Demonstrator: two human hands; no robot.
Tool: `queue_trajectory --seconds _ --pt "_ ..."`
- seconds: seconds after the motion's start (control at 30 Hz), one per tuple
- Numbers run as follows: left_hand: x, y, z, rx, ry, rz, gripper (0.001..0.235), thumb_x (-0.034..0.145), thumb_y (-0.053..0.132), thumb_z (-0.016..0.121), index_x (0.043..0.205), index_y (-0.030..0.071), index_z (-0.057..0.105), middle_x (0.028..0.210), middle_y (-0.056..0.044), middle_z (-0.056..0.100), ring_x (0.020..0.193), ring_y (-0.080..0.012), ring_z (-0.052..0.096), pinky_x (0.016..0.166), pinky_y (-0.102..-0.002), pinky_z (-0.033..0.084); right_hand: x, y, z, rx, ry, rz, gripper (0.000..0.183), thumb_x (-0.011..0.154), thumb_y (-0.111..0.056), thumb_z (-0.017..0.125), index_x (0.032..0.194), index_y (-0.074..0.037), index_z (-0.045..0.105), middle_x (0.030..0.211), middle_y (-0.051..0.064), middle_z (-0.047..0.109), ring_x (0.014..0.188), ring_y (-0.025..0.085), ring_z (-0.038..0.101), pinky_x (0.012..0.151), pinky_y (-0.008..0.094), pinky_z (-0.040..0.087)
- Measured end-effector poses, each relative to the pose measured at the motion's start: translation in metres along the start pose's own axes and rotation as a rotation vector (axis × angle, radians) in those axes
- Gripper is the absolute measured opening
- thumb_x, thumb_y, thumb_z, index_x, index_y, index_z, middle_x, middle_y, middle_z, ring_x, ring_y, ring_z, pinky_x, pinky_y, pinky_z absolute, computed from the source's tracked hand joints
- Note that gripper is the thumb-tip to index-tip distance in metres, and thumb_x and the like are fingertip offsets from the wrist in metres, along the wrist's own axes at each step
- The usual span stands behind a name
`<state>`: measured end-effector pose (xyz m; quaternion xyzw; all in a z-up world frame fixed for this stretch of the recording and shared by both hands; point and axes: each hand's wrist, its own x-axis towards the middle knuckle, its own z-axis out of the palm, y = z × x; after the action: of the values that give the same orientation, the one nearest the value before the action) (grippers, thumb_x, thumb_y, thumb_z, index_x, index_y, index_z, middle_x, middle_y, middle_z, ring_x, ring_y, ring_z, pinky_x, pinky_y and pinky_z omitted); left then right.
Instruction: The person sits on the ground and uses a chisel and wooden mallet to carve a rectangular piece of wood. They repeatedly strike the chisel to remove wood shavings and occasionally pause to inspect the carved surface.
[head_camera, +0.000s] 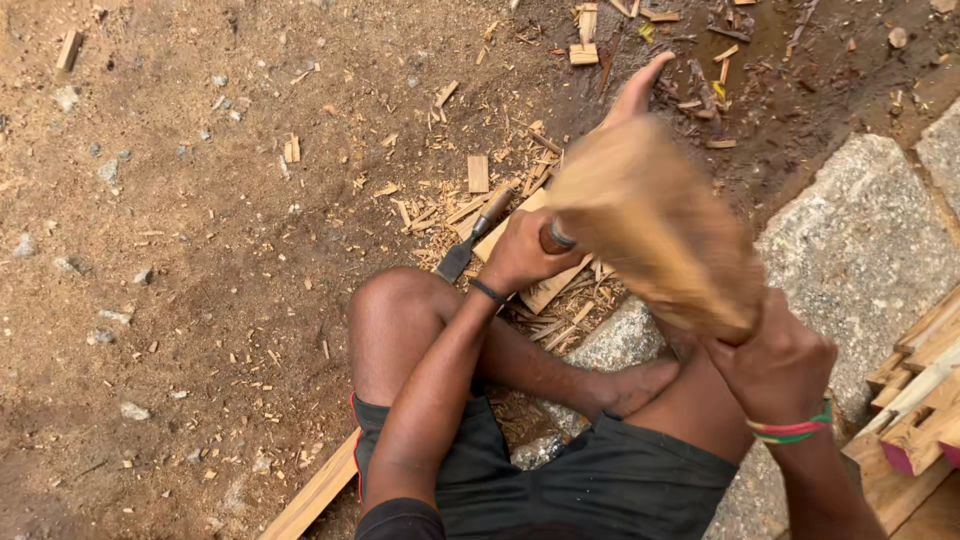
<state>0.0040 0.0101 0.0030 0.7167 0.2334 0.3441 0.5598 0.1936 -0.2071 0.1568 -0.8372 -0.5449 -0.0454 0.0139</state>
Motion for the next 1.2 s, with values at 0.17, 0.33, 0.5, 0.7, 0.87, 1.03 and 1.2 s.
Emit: queue_trajectory --seconds 0.17,0.33,0.5,0.7,0.87,1.03,1.2 --pt "-0.015 -0.006 -0.003 0.039 -0.115 -0.055 0.034 0.084 0.030 0.085 0.099 0.003 0.072 0.077 -0.015 0.070 0.069 -0.0209 0.068 0.069 -0.037 0.056 0.000 0.011 -0.008 0.016 0.026 -0.124 0.055 0.071 -0.041 0.092 0.094 -0.003 0.061 0.064 0.015 0.066 0.053 0.029 0.066 0.053 0.041 0.051" --pt "-0.034 -0.039 0.010 0.094 -0.147 -0.158 0.042 0.080 0.036 0.088 0.099 0.003 0.070 0.087 -0.013 0.076 0.077 -0.0191 0.073 0.075 -0.036 0.060 -0.021 0.004 0.023 0.243 0.141 -0.186 0.060 0.087 -0.046 0.082 0.117 0.000 0.058 0.083 0.012 0.070 0.066 0.019 0.070 0.060 0.031 0.056" --pt "-0.049 -0.095 0.039 0.150 -0.027 0.300 0.057 0.077 0.035 0.090 0.118 0.001 0.069 0.110 -0.017 0.075 0.096 -0.0304 0.072 0.082 -0.039 0.057 -0.016 0.011 0.009 -0.209 -0.180 -0.148 0.061 0.069 -0.051 0.089 0.110 -0.011 0.068 0.068 0.009 0.072 0.047 0.023 0.068 0.043 0.040 0.052" --pt "-0.051 -0.057 0.015 0.147 -0.047 -0.136 0.040 0.086 0.034 0.088 0.087 0.002 0.065 0.076 -0.015 0.068 0.066 -0.0250 0.065 0.065 -0.038 0.055 -0.047 0.024 0.034 -0.012 0.220 -0.010 0.073 0.070 -0.048 0.088 0.125 -0.004 0.065 0.077 0.013 0.068 0.065 0.031 0.069 0.061 0.041 0.054" --pt "-0.039 -0.023 0.025 0.137 0.038 -0.037 0.037 0.083 0.034 0.087 0.086 0.005 0.064 0.075 -0.011 0.067 0.067 -0.0187 0.068 0.063 -0.035 0.054 -0.094 0.067 0.071 -0.163 -0.097 0.292 0.063 0.071 -0.057 0.090 0.106 -0.011 0.063 0.080 0.012 0.072 0.064 0.029 0.073 0.059 0.042 0.058" --pt "-0.023 0.021 0.003 0.085 0.131 0.116 0.036 0.082 0.032 0.089 0.093 0.005 0.067 0.079 -0.011 0.069 0.071 -0.0207 0.068 0.067 -0.035 0.056 -0.172 0.143 0.111 -0.226 -0.328 0.585 0.085 0.065 -0.055 0.092 0.135 -0.015 0.064 0.086 0.019 0.076 0.081 0.037 0.076 0.073 0.049 0.061" --pt "0.009 0.021 -0.065 0.282 0.211 -0.097 0.041 0.084 0.040 0.086 0.098 0.006 0.069 0.084 -0.009 0.076 0.073 -0.0184 0.075 0.068 -0.034 0.061 -0.282 0.157 0.168 0.115 -0.214 0.881 0.062 0.075 -0.046 0.089 0.108 0.004 0.071 0.094 0.027 0.075 0.091 0.041 0.075 0.086 0.050 0.058"
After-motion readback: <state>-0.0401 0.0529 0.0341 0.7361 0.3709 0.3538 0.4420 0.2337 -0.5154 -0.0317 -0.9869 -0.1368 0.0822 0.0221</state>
